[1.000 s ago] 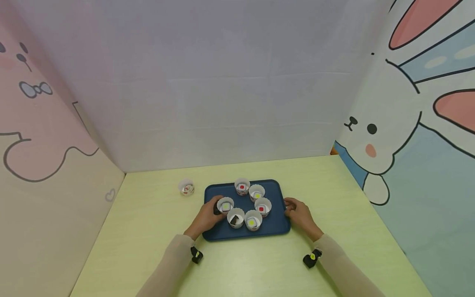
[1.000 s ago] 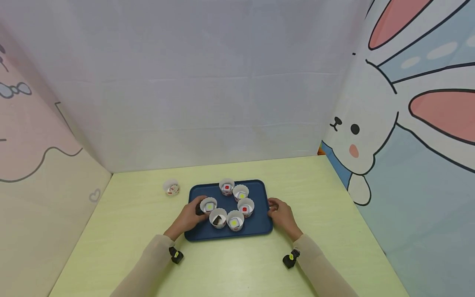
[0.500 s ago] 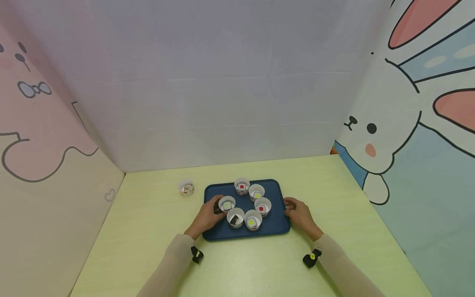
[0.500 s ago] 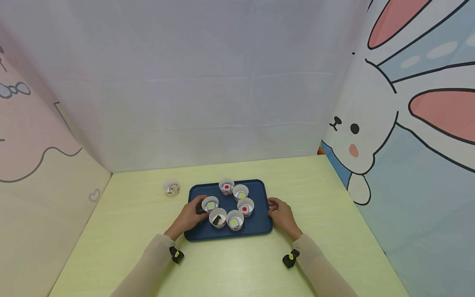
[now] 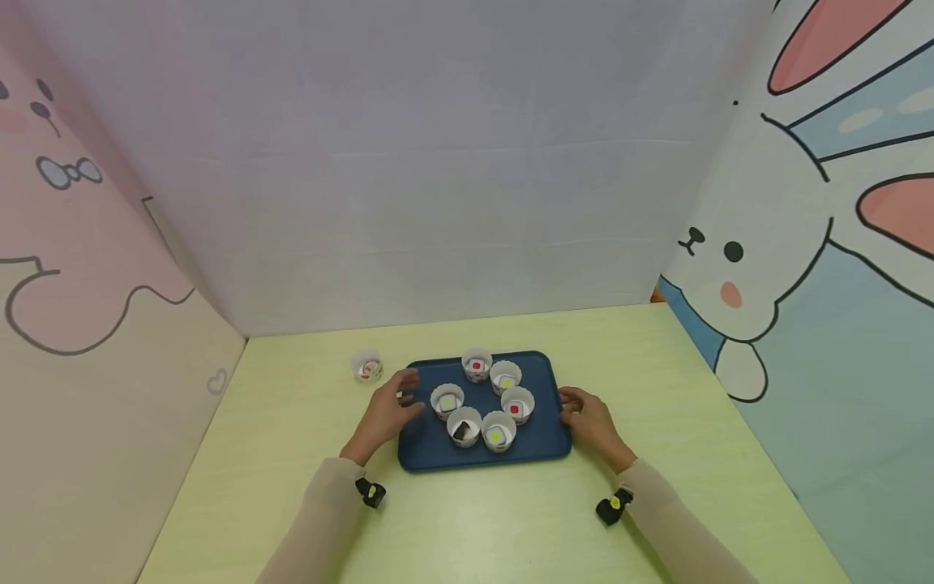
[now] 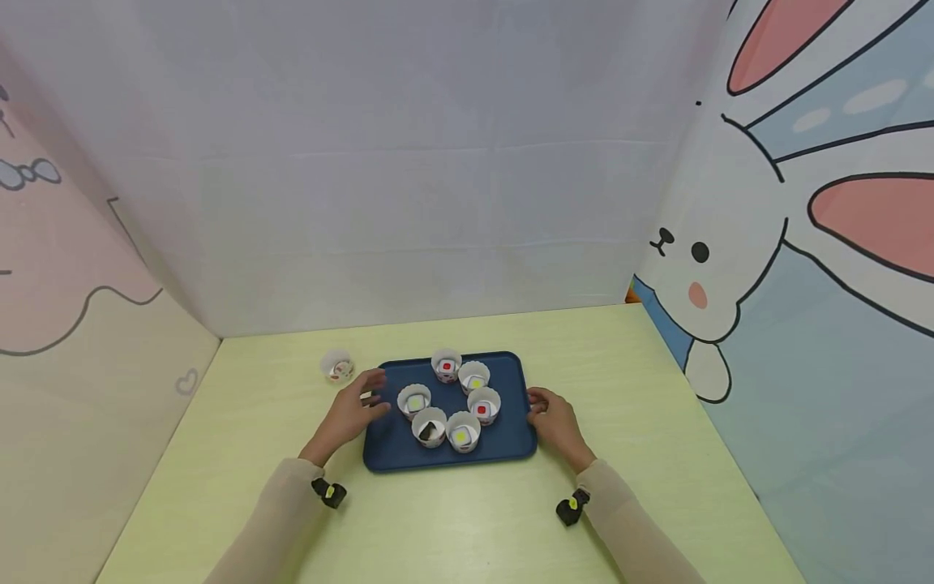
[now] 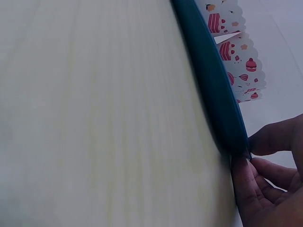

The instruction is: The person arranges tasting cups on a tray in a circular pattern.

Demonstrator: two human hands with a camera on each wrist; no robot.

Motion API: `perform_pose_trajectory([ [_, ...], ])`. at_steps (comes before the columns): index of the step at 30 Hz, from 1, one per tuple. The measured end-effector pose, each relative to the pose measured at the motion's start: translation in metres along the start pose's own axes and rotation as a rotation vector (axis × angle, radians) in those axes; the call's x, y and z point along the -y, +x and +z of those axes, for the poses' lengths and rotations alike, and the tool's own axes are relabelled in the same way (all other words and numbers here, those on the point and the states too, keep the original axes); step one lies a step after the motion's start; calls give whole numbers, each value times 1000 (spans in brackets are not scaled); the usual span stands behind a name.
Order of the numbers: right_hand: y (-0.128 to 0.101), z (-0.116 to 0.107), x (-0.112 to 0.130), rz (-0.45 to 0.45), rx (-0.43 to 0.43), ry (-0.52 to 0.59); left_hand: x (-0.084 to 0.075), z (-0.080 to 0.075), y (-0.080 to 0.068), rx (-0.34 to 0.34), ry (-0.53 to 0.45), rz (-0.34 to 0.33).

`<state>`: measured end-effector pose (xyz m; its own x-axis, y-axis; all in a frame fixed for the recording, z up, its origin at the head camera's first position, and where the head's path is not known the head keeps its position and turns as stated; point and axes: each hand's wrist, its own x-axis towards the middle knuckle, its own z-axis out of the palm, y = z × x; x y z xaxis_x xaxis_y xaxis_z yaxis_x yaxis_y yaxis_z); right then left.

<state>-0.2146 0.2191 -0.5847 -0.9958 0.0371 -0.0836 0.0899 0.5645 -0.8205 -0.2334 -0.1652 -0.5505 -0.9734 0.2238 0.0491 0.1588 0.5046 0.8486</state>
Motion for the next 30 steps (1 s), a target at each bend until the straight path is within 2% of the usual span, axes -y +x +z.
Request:
perform_pose_trajectory([
  [11,0,-1,1,-7,-1,-19,-10,-29,1,-41,-8,-19],
  [19,-1,-2,3,-16,5,-20,-17,-47,6,-88,4,4],
  [24,-1,-2,3,-18,1,-20,-16,-56,11,-108,31,15],
  [30,0,-2,2,-8,5,-16,-13,-68,16,-150,24,-14],
])
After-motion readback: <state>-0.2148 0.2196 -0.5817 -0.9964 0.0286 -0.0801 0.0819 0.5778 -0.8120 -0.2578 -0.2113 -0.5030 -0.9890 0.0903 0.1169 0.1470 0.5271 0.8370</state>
